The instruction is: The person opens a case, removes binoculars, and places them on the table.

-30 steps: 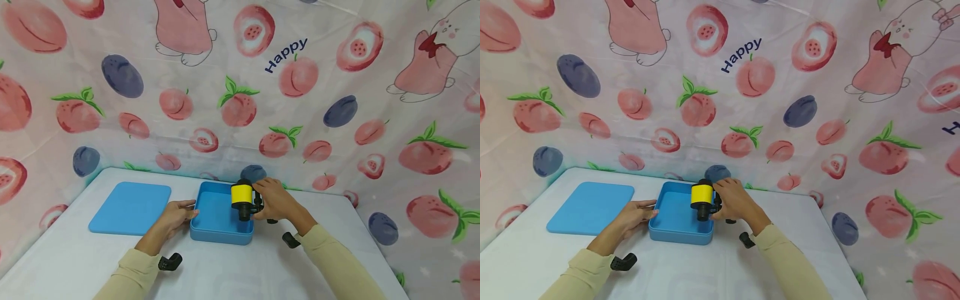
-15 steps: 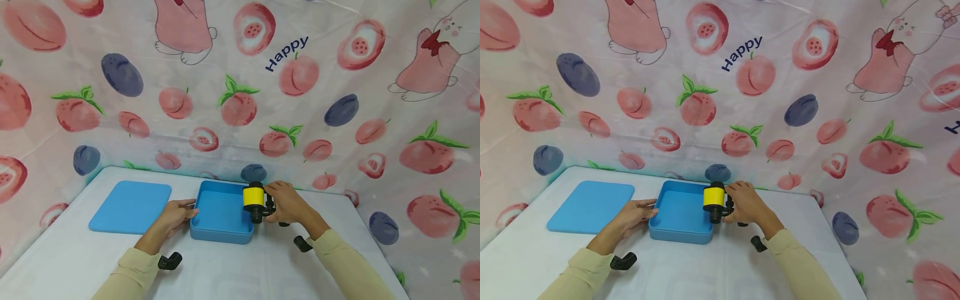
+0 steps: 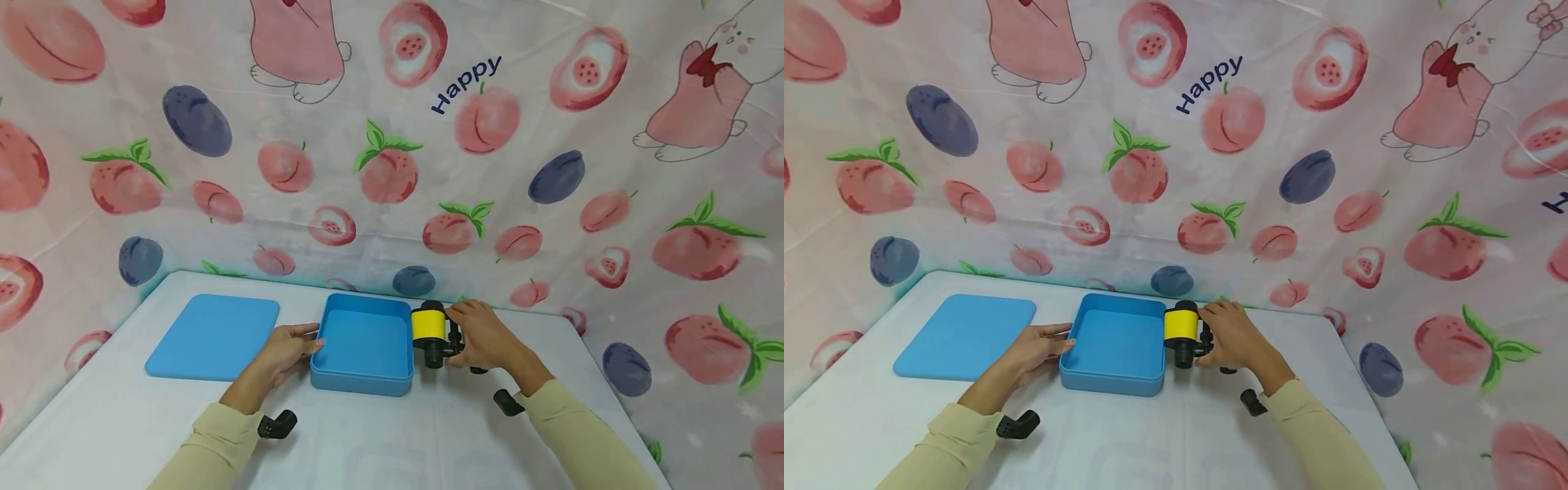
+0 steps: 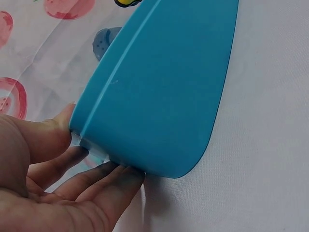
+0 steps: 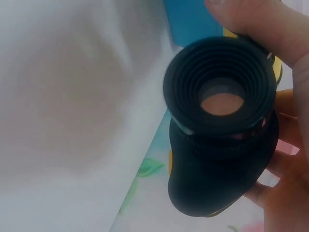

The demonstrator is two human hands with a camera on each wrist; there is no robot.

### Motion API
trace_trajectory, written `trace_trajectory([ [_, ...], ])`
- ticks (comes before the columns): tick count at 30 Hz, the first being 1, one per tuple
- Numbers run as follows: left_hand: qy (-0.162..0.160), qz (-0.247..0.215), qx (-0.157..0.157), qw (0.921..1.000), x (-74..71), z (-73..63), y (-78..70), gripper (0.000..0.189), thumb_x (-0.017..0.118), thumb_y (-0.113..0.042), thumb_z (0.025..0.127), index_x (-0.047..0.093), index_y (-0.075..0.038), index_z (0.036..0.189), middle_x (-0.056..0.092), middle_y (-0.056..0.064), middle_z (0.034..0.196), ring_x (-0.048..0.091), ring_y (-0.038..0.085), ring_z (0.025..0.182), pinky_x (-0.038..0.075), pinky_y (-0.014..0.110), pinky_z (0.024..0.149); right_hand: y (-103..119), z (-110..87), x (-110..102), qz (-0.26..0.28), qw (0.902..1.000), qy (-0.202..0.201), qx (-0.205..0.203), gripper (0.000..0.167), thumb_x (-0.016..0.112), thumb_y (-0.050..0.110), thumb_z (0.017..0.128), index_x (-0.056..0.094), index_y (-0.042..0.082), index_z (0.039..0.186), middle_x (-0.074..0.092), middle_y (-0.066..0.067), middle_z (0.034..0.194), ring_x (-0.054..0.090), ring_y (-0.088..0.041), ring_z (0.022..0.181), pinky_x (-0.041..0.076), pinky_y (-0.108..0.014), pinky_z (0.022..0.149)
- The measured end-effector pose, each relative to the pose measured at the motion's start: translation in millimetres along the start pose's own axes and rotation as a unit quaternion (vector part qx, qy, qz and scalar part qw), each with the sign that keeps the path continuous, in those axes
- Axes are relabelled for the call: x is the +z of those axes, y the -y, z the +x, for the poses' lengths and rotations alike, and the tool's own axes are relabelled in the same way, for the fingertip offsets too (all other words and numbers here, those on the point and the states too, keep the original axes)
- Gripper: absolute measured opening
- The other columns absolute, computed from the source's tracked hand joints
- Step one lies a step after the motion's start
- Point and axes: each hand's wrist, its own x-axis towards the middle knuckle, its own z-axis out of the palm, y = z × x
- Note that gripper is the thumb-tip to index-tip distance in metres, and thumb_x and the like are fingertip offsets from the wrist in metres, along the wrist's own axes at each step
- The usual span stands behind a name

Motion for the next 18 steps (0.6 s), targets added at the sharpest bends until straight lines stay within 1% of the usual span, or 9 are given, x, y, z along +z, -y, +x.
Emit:
trace_trajectory([
  [9,0.0,0.005,-0.001,1.0,-0.4,-0.7,0.1,0.058,0.063,-0.008,0.103,0.043,0.004,0.156,0.04,0.032,0.161,0.044,0.051,0.146,0.039,0.063,0.116,-10.7,-9.1,3.2,0.008,1.0,0.0,0.004,0.098,0.093,0.05,0.069,0.058,-0.002,0.144,0.062,-0.018,0.146,0.05,-0.041,0.138,0.036,-0.064,0.12],
  [18,-0.001,-0.001,0.0,1.0,-0.6,-0.6,-0.7,0.058,0.063,-0.007,0.103,0.042,0.004,0.156,0.04,0.032,0.16,0.045,0.051,0.146,0.039,0.062,0.116,-17.8,-15.2,3.6,0.006,1.0,0.001,0.007,0.096,0.093,0.047,0.069,0.058,-0.004,0.143,0.062,-0.019,0.146,0.05,-0.042,0.138,0.036,-0.063,0.12],
])
